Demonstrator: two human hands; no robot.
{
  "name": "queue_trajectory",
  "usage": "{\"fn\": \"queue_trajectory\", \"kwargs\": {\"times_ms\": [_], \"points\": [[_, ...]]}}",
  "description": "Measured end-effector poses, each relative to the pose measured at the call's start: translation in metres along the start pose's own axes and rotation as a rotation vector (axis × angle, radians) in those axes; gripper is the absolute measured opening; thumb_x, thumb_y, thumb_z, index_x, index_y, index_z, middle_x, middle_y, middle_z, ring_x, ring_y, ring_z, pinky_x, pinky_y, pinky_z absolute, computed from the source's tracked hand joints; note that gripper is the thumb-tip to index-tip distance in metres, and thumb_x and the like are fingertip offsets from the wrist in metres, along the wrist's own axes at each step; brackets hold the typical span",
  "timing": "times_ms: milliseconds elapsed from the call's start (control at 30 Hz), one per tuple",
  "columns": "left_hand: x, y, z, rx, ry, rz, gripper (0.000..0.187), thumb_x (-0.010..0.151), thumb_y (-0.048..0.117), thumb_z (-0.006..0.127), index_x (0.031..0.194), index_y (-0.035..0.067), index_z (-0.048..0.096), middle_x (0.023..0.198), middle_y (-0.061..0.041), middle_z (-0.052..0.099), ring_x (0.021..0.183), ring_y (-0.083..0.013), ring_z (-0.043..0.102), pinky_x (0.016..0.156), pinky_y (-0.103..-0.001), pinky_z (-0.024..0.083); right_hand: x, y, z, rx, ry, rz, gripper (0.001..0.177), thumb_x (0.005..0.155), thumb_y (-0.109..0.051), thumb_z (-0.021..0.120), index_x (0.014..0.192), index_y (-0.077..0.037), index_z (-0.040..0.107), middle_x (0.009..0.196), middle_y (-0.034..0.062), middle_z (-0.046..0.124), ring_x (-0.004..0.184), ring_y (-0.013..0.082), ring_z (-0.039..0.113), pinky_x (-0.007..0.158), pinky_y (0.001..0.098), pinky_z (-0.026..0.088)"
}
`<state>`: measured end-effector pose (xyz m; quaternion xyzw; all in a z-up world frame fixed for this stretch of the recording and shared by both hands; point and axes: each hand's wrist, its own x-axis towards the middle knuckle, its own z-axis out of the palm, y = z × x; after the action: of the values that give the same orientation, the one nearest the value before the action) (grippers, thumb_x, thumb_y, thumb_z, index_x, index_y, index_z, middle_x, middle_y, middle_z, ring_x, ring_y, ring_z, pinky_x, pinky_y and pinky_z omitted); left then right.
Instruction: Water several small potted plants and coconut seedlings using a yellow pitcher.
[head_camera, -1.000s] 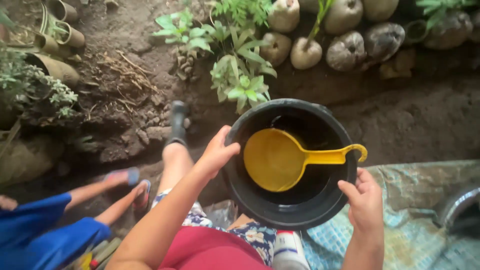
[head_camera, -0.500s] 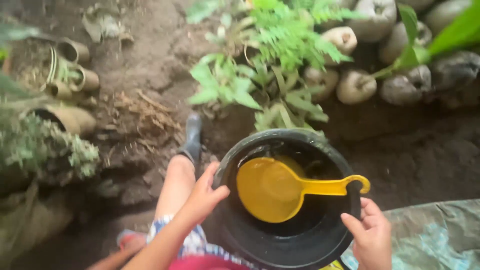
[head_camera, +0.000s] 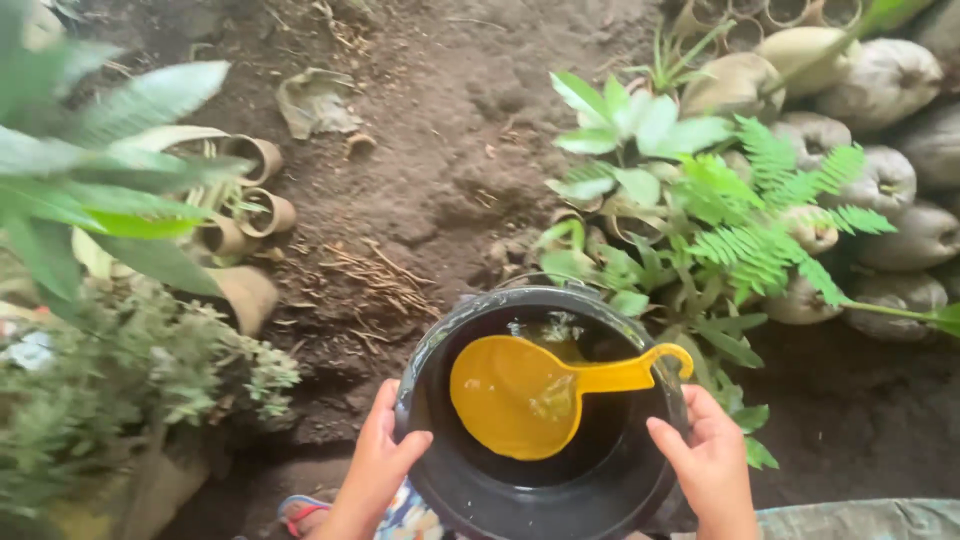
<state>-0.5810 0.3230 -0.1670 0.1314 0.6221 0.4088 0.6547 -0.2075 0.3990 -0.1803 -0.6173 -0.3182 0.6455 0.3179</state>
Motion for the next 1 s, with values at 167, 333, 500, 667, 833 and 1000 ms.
{"fn": "queue_trajectory", "kwargs": {"times_ms": [167,333,500,667,833,1000], "points": [[0.015,0.049,-0.045,0.104,0.056,0.107,0.066,0.075,-0.005,0.064,0.138,0.004,0.046,0.13,-0.007,0.058,0.121,-0.0136,0.053,0.101,-0.03,0.044,0.021,-0.023,0.06,-0.035,-0.025,-0.001,0.035,0.084,0.005,0.071,0.118,0.004,0.064,0.106,0.008,0.073,0.094,0.012,0.067,0.084,0.0275,0.053],[0.028,0.057,-0.081,0.237,0.006,0.197,0.064,0.076,-0.004,0.066,0.138,-0.002,0.049,0.13,-0.014,0.061,0.122,-0.0186,0.055,0.104,-0.032,0.044,0.048,-0.035,0.088,-0.102,-0.027,-0.036,0.046,0.076,0.004,0.073,0.121,0.001,0.062,0.11,0.0052,0.072,0.099,0.0113,0.066,0.087,0.0271,0.052],[0.012,0.067,-0.067,0.086,0.184,0.098,0.069,0.076,-0.003,0.064,0.14,0.005,0.042,0.134,-0.005,0.055,0.121,-0.0139,0.052,0.101,-0.031,0.044,0.048,-0.058,0.1,-0.079,-0.121,0.006,0.033,0.081,0.004,0.07,0.114,0.003,0.064,0.103,0.0063,0.07,0.095,0.0124,0.064,0.087,0.027,0.051],[0.02,0.077,-0.051,0.013,0.067,0.06,0.055,0.077,-0.005,0.062,0.13,0.002,0.053,0.117,-0.007,0.062,0.109,-0.0156,0.058,0.096,-0.031,0.048,0.031,-0.071,0.08,-0.063,-0.082,0.033,0.036,0.079,0.006,0.069,0.114,0.003,0.064,0.102,0.0061,0.071,0.093,0.0125,0.065,0.084,0.0276,0.052],[0.029,0.098,-0.029,0.031,0.025,0.07,0.046,0.077,-0.005,0.061,0.123,0.002,0.056,0.112,-0.008,0.064,0.104,-0.015,0.06,0.091,-0.03,0.05,0.023,-0.087,0.067,-0.034,-0.039,0.045,0.037,0.079,0.008,0.067,0.115,0.004,0.063,0.105,0.0072,0.073,0.093,0.0124,0.066,0.083,0.0277,0.053],[0.044,0.118,-0.016,-0.012,-0.039,0.013,0.046,0.079,-0.006,0.061,0.123,0.002,0.055,0.112,-0.009,0.065,0.102,-0.0153,0.061,0.089,-0.031,0.051,0.021,-0.107,0.062,0.001,0.029,0.038,0.039,0.079,0.008,0.066,0.118,0.004,0.063,0.106,0.0078,0.073,0.093,0.0127,0.066,0.083,0.0281,0.053]]}}
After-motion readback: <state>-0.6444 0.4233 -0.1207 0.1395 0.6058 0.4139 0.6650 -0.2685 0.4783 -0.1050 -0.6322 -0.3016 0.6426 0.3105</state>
